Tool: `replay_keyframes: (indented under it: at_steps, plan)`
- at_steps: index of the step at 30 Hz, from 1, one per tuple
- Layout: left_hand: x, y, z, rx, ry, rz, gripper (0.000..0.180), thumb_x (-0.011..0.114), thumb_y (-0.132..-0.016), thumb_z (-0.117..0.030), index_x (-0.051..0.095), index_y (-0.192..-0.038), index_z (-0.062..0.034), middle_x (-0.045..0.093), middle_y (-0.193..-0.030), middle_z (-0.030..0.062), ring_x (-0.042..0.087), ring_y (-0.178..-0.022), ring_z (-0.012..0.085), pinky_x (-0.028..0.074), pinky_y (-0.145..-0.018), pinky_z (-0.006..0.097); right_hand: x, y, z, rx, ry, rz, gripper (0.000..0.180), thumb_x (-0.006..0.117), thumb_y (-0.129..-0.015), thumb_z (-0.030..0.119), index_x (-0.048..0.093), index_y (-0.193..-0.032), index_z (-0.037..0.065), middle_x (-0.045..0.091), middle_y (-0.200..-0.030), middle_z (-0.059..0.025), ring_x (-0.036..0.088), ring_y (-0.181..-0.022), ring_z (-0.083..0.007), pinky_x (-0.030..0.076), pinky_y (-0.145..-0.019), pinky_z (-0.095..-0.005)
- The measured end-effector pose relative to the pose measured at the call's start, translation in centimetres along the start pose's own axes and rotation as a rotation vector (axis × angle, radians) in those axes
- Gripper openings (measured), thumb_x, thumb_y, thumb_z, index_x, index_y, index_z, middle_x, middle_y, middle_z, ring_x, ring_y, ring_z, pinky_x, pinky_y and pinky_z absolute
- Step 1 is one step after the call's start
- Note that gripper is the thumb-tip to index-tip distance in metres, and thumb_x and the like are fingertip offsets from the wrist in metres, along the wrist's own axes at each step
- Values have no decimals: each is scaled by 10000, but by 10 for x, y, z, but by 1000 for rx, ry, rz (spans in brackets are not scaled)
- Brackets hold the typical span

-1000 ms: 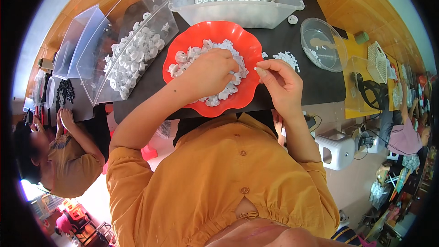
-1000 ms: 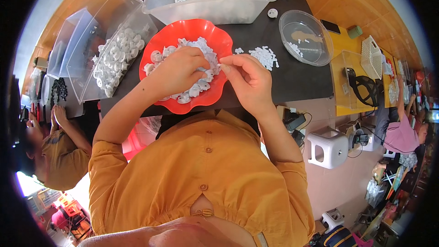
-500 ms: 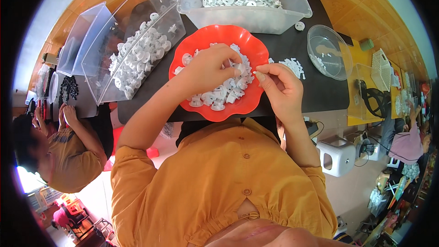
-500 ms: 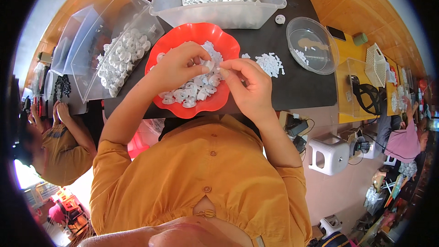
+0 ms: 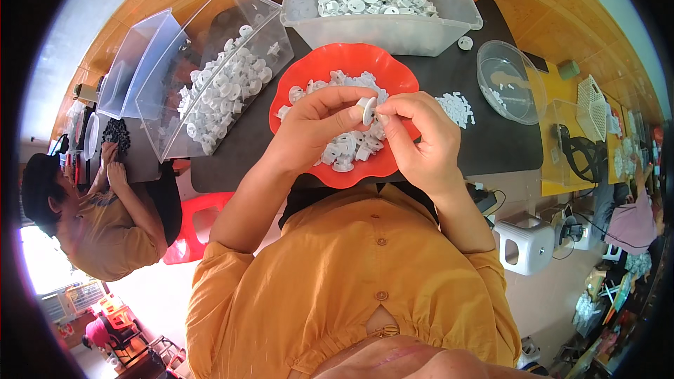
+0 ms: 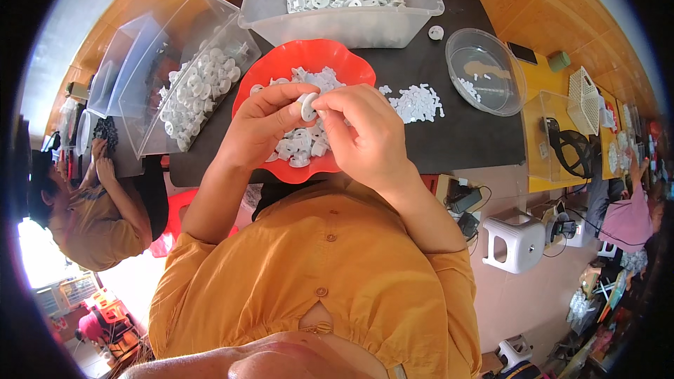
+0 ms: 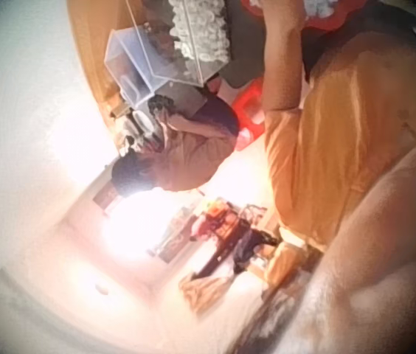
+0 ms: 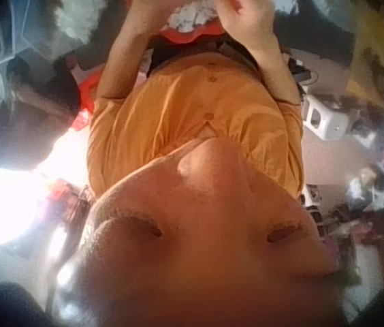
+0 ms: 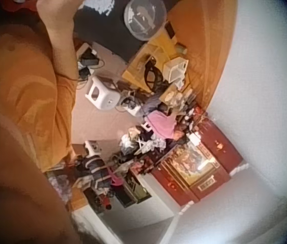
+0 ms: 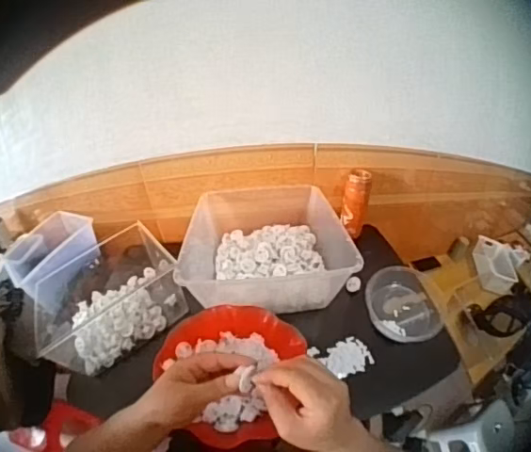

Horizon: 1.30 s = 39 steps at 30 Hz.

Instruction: The person assembles plastic components by inserting small plastic pins into plastic bases by hand and places the assembled parts into a transparent plastic container.

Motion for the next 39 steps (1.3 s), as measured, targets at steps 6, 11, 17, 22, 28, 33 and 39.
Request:
replay_keyframes:
  at_steps: [6,11,17,22,28,33,39]
  plan:
    - [3,9,0,83,-181,-38,299,629,-971,-99,624,-1255,-8,656,-1152,45,608,-1037,118,502,-898,288,0,1,5,-72,56,38,191,645,-769,-97,644,-908,35,676,-844,-79,631,-739,-278,507,-660,-354]
    - [4,13,0,121,-227,-48,310,627,-965,-83,618,-1263,0,662,-1152,57,613,-1038,135,493,-905,294,3,8,6,90,-85,56,155,665,-831,-52,656,-963,29,686,-877,-81,653,-772,-196,526,-679,-299]
    - [12,15,2,93,222,52,321,582,-1002,-147,599,-1274,22,671,-1162,117,656,-1028,203,528,-923,345,2,15,-8,574,-747,50,104,647,-943,34,658,-1039,-6,667,-956,-34,650,-870,-112,548,-716,-247]
    - [15,14,10,118,283,48,323,570,-1008,-153,596,-1276,24,669,-1171,123,653,-1065,220,524,-953,375,4,15,-8,526,-787,53,124,646,-941,23,639,-1059,-17,650,-959,-52,654,-883,-116,558,-725,-244]
    - [17,15,14,88,251,3,320,574,-1005,-141,595,-1279,24,667,-1172,111,639,-1080,203,518,-955,359,10,16,-4,523,-846,6,70,658,-927,14,639,-986,-17,651,-944,-55,654,-874,-122,556,-721,-249]
    - [16,14,18,76,179,-46,291,577,-996,-99,608,-1259,21,670,-1146,90,635,-1037,174,513,-919,322,14,17,-4,475,-605,8,67,663,-921,27,648,-972,-14,651,-924,-55,637,-831,-100,521,-698,-234]
    - [-22,36,-25,452,-415,-467,246,610,-936,1,660,-1177,3,672,-1126,53,633,-985,119,498,-888,263,-47,46,-47,465,-155,-131,89,661,-921,58,675,-976,-11,662,-894,-60,615,-777,-111,492,-688,-249]
Point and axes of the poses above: each hand's wrist, its own y-axis away from the middle knuckle, its own x-axis out of the palm, z = x × y, the point moved 1 cm from there along -y, towards the middle knuckle
